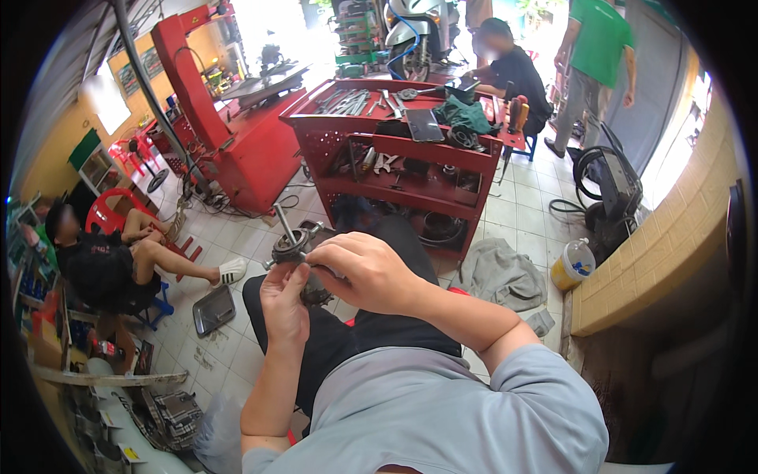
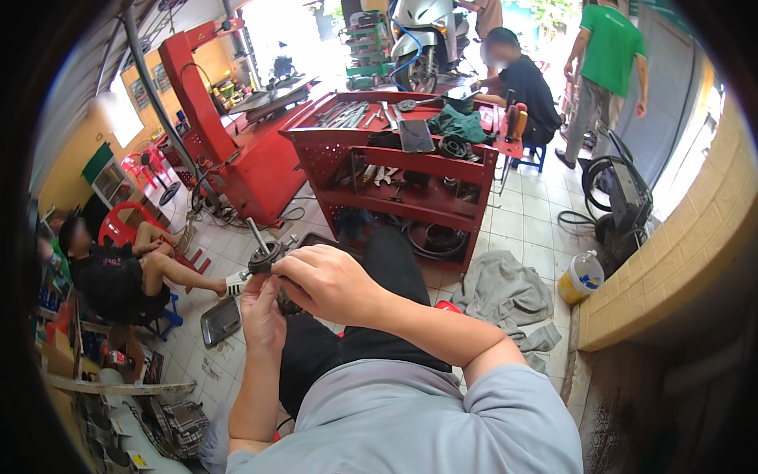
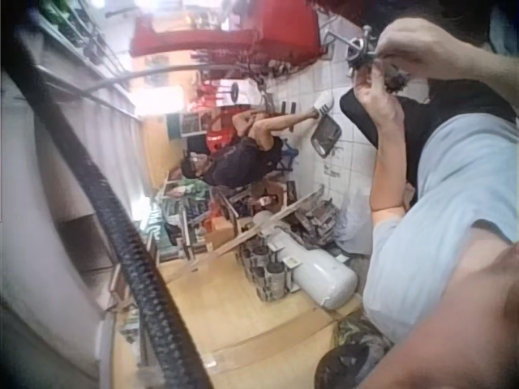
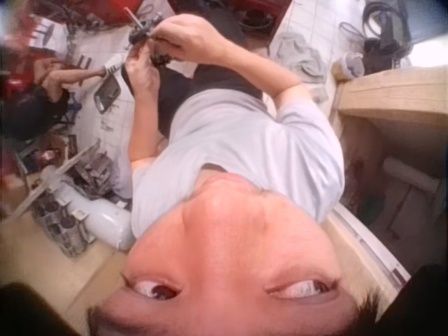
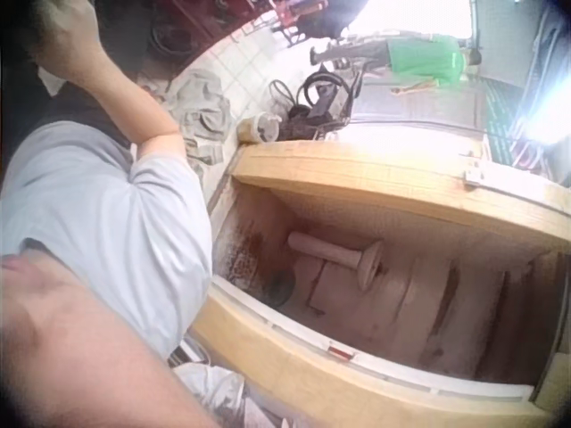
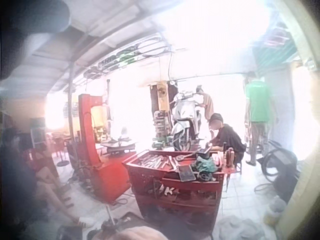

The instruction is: The person assembles a mechanical component, likely a brake caliper, by hand. They insert a metal pin into the assembly, pick up small fasteners from a tray, and screw them into place. The person rotates the object to access different sides and continues to tighten the fasteners.

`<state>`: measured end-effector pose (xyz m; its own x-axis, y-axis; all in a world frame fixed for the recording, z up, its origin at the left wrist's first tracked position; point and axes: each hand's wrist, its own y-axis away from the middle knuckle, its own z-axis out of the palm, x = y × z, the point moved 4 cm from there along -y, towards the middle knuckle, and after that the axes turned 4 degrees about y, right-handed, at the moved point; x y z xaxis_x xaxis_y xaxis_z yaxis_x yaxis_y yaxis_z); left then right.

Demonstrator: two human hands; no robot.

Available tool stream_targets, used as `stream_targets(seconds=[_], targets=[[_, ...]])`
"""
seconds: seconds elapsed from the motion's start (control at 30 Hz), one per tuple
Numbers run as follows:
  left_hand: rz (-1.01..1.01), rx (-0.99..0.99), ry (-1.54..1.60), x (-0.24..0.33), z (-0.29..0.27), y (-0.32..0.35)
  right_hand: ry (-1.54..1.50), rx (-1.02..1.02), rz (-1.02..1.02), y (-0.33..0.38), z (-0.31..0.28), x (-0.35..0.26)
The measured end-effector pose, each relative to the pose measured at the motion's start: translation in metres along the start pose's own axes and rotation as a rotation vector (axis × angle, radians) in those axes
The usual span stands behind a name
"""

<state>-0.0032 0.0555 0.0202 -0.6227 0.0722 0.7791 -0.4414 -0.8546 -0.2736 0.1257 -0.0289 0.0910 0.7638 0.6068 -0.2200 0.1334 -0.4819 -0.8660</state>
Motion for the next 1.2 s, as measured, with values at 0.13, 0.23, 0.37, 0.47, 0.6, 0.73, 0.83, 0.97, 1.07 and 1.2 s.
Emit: stream_targets(seconds=[0.13,0.23,0.37,0.47,0.6,0.73,0.83,0.97,1.07,1.2], targets=[[-0.023,0.000,-0.012,-0.002,-0.003,0.002,0.020,-0.031,-0.020,0.001,0.000,0.000],[-0.018,-0.005,-0.014,-0.005,-0.007,0.001,0.047,0.000,-0.021,0.003,0.001,0.000],[-0.019,-0.005,-0.022,-0.006,-0.007,0.001,0.185,0.016,-0.022,0.001,-0.004,-0.001],[-0.016,0.009,-0.025,-0.003,0.004,0.004,0.335,0.030,-0.031,0.002,-0.006,-0.001],[0.008,-0.041,-0.030,-0.005,0.000,0.004,0.408,0.073,-0.022,0.000,-0.005,-0.003],[0.019,0.031,-0.038,-0.007,-0.001,0.005,0.447,0.047,0.001,0.002,-0.004,-0.001],[0.024,-0.005,-0.026,-0.008,0.000,0.006,0.443,0.051,-0.001,0.004,-0.001,0.001],[0.009,-0.021,-0.006,-0.008,0.001,0.005,0.447,0.028,0.011,0.004,0.001,0.000],[0.012,-0.039,0.012,-0.008,0.001,0.005,0.445,-0.008,0.033,0.004,0.001,0.000],[0.009,-0.043,0.058,-0.011,-0.003,0.006,0.418,-0.021,0.029,0.001,-0.001,-0.005]])
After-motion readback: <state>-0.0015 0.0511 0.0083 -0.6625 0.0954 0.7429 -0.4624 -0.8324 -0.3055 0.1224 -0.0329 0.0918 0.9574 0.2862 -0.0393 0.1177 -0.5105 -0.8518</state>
